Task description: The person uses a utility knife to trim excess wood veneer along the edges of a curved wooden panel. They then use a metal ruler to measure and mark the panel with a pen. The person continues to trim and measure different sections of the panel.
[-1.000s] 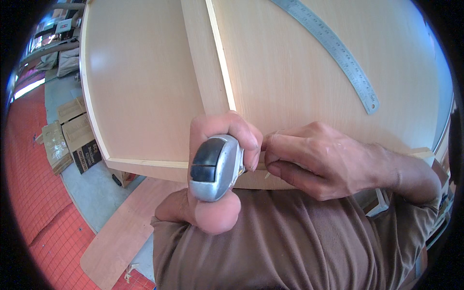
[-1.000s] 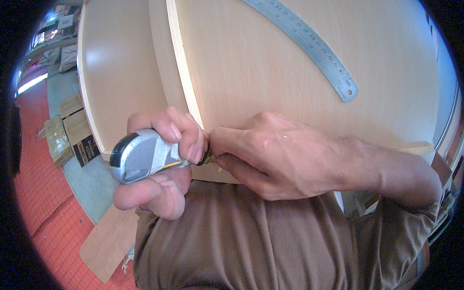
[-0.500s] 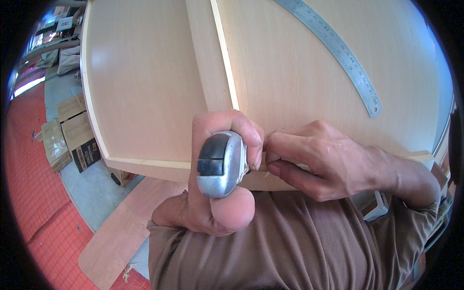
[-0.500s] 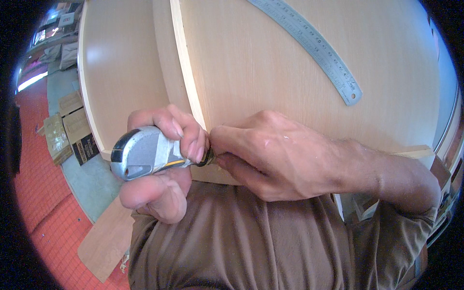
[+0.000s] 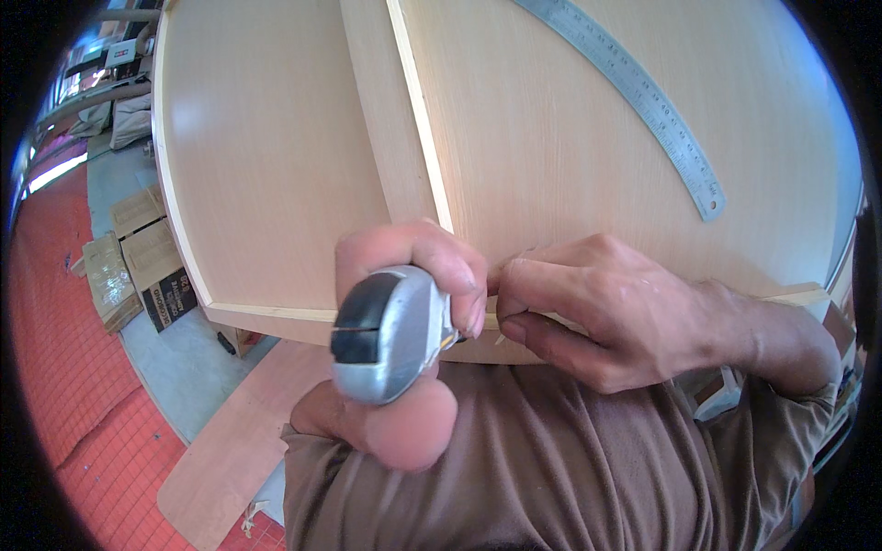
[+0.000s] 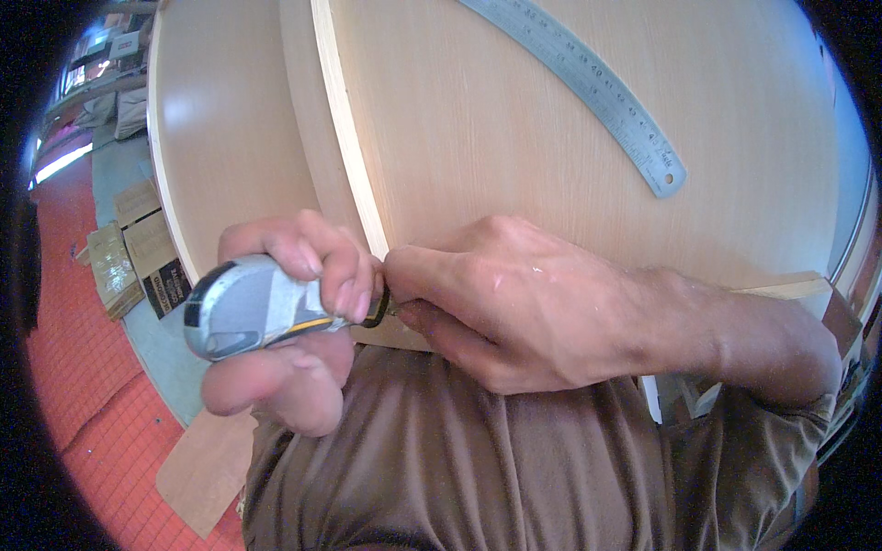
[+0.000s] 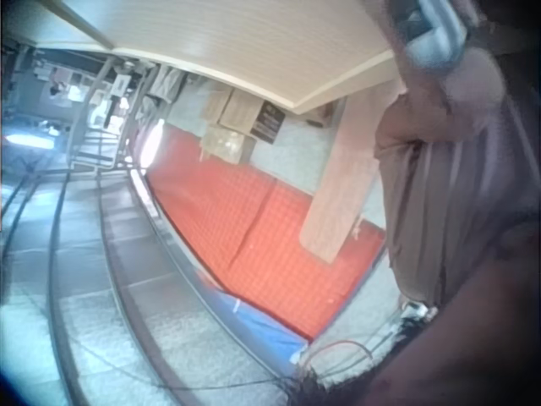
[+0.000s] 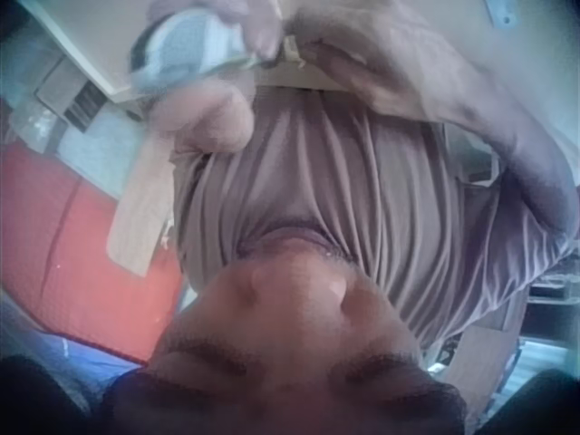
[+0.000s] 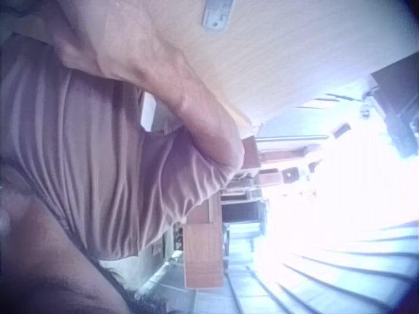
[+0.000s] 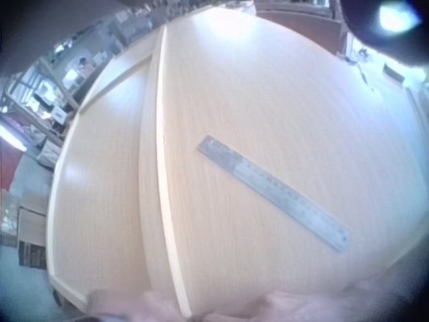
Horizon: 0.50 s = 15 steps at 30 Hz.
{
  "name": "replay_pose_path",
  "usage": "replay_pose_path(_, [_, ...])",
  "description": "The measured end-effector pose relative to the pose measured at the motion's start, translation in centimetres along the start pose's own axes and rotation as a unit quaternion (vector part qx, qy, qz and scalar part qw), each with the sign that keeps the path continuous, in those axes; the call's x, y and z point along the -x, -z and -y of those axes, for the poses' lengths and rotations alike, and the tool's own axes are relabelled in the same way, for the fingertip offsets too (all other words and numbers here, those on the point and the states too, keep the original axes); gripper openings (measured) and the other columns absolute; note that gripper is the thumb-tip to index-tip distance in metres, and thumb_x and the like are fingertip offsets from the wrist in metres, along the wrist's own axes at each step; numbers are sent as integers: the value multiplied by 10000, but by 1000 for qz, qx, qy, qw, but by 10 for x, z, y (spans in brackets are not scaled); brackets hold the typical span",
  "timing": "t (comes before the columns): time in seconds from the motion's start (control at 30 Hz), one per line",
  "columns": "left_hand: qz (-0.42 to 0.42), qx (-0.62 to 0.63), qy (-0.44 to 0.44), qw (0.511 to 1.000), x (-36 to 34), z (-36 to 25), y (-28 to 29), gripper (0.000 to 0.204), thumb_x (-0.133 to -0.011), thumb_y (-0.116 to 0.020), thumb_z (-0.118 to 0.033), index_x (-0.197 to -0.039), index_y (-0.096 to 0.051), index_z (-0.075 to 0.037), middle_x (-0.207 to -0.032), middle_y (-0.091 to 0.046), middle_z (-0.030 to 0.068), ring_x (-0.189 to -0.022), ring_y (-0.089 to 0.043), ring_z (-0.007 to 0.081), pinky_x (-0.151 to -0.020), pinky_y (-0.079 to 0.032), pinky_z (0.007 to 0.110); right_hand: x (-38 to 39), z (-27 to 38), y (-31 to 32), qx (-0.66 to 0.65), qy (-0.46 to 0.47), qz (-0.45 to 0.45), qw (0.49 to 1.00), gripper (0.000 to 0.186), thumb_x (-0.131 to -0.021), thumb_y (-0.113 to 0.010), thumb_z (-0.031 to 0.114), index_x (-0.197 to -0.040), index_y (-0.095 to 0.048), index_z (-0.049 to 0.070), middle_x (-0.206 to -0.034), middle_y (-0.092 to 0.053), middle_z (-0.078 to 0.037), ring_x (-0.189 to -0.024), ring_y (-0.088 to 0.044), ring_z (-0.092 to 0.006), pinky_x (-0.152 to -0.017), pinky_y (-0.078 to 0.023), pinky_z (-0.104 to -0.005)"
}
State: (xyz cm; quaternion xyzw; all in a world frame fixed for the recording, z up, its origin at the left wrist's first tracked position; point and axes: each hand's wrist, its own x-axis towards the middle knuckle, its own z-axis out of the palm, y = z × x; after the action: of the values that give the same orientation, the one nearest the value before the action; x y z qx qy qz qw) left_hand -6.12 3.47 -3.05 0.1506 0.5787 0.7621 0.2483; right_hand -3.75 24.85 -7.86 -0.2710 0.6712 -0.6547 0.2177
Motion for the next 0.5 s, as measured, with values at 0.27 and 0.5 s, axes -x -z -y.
replay_pose_path(0.27, [-87, -46, -124, 987, 11, -48, -11, 671, -907, -677, -678, -1166, -481, -90, -849, -487, -3, -692, -479, 112, -676, -414, 295, -5, 0, 5, 25, 37, -58, 997, 50, -941, -621, -12, -923, -576, -21, -961, -683, -222, -894, -723, -357, -762, -567, -431])
replay_pose_path(0.5, [-218, -34, -306, 926, 42, -66, 45, 757, -869, -638, -766, -1167, -492, -85, -854, -441, -7, -745, -424, 109, -728, -372, 306, -6, 12, 25, 176, 28, -87, 980, 66, -920, -674, -16, -909, -608, -20, -1068, -670, -185, -921, -698, -297, -770, -543, -379])
